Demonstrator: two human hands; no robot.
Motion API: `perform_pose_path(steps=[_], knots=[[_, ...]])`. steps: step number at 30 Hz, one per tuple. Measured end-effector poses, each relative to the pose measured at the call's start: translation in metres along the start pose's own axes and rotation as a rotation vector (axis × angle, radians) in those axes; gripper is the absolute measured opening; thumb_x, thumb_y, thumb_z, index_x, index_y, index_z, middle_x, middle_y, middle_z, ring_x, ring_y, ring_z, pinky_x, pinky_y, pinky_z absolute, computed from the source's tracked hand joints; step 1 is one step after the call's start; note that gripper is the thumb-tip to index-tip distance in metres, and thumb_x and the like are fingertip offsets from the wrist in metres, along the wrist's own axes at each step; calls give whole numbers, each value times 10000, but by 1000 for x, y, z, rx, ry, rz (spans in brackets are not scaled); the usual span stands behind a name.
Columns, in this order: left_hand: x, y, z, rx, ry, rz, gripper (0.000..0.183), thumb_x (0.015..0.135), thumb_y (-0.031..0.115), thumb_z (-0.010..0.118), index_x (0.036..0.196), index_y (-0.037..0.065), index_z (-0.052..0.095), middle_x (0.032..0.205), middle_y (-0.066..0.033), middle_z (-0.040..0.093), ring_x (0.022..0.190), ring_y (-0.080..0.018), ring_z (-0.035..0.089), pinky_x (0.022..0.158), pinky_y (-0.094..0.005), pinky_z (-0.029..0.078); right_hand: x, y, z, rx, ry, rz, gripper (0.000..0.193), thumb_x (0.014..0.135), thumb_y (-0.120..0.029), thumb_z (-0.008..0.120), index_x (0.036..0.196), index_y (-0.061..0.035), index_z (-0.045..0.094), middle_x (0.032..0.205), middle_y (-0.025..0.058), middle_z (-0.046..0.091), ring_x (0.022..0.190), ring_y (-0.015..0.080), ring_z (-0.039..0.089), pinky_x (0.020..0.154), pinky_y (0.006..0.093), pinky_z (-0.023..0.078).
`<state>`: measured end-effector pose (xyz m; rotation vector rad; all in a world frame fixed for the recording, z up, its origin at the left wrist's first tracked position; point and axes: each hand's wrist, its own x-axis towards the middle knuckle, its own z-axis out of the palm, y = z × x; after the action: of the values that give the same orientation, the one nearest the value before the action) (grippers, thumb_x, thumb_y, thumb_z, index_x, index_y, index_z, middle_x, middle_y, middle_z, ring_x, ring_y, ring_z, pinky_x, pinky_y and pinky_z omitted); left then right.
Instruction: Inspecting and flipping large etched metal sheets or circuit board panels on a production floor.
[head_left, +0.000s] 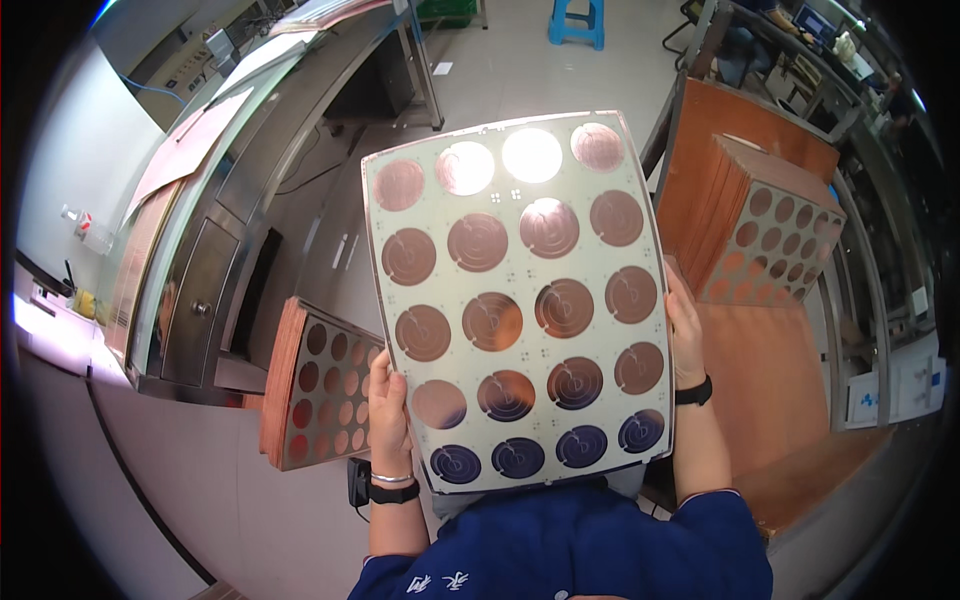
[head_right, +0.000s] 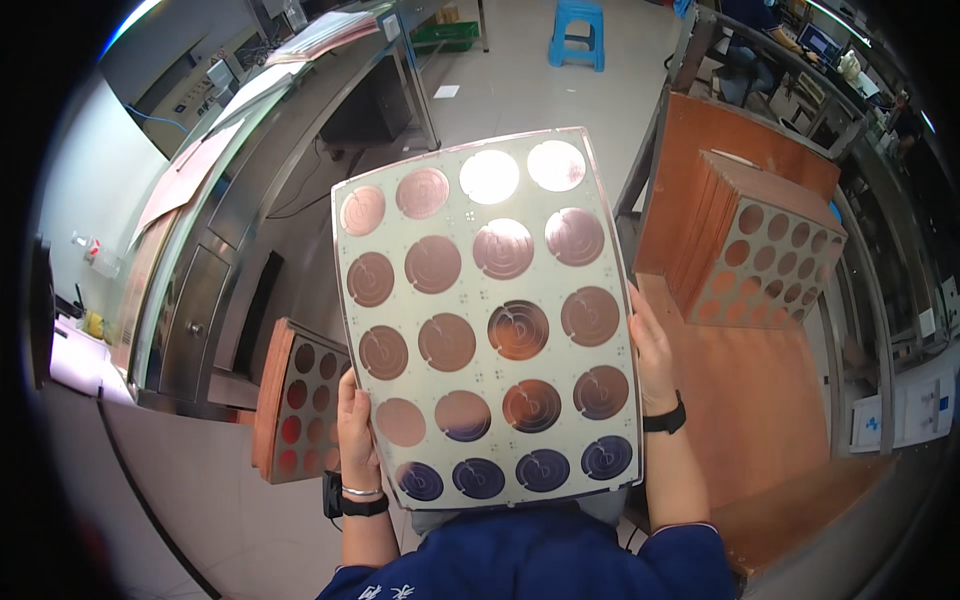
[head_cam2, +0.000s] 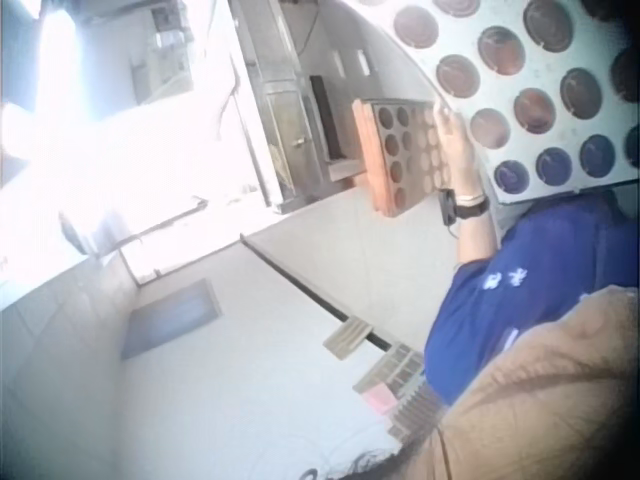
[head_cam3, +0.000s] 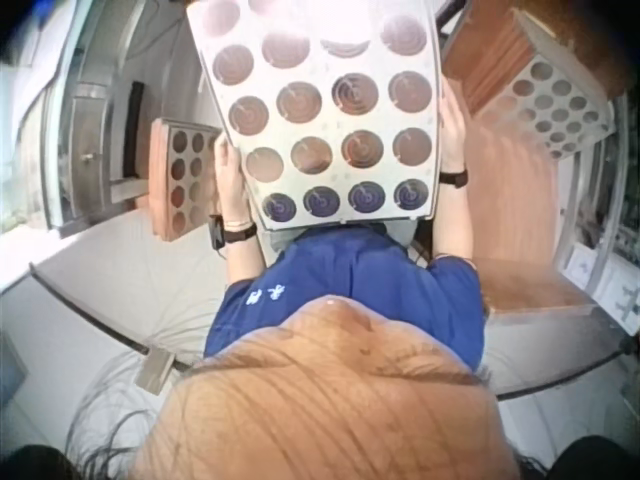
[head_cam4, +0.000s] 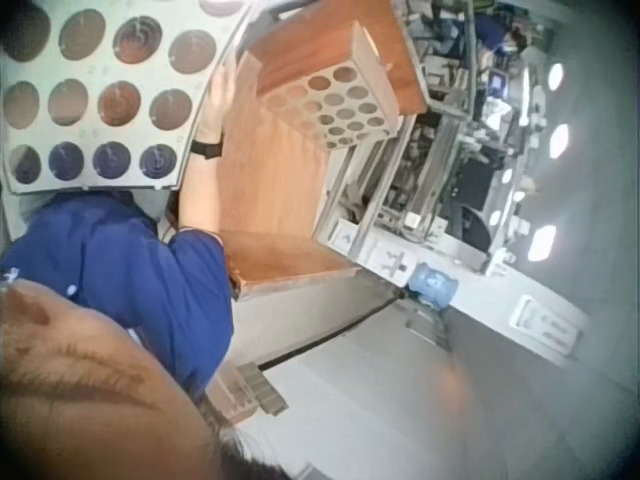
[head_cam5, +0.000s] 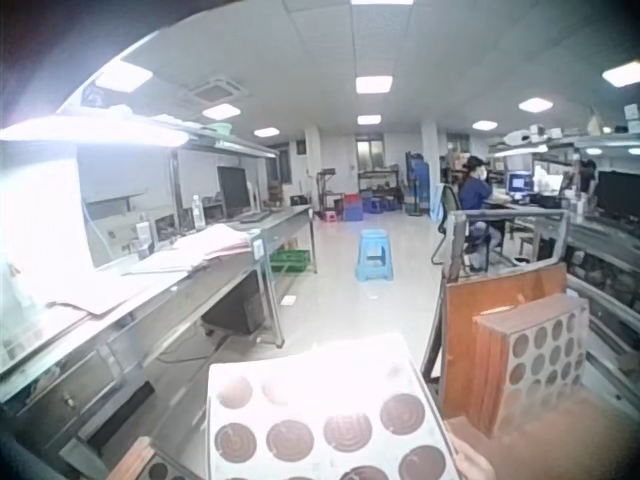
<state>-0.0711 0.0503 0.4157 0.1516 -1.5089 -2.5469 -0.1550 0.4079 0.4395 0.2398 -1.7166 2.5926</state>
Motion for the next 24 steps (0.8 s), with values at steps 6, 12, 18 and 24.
perform_pose_path(steps=[6, 12, 18, 24], knots=[[-2, -4, -3, -31, 8, 10, 399, 926, 208, 550, 1264, 41, 420, 1198, -71, 536, 1097, -153, 509, 955, -300, 406, -5, -4, 4, 73, 20, -11, 482, 980, -165, 376, 1393, 60, 272, 1408, 115, 376, 1249, 162, 405, 1029, 288, 321], [-3, -3, -3, -147, -37, -1, 366, 932, 159, 532, 1261, 46, 418, 1189, -79, 548, 1076, -161, 535, 924, -308, 450, -8, -8, 4, 84, 2, -31, 489, 977, -170, 396, 1392, 58, 275, 1388, 117, 402, 1214, 151, 438, 996, 279, 354], [-4, 1, -1, -193, -58, 11, 363, 933, 165, 532, 1255, 39, 420, 1195, -74, 539, 1071, -148, 529, 916, -297, 450, -6, -6, 7, 112, -5, -84, 491, 971, -170, 408, 1394, 44, 281, 1367, 121, 422, 1200, 163, 450, 991, 296, 368], [-1, 10, -3, -76, -107, -16, 385, 941, 225, 522, 1261, 33, 426, 1208, -74, 528, 1087, -143, 516, 918, -289, 438, 1, -11, 2, 417, -33, 72, 421, 963, -183, 438, 1317, 40, 399, 1273, 119, 502, 1127, 191, 512, 945, 320, 423]])
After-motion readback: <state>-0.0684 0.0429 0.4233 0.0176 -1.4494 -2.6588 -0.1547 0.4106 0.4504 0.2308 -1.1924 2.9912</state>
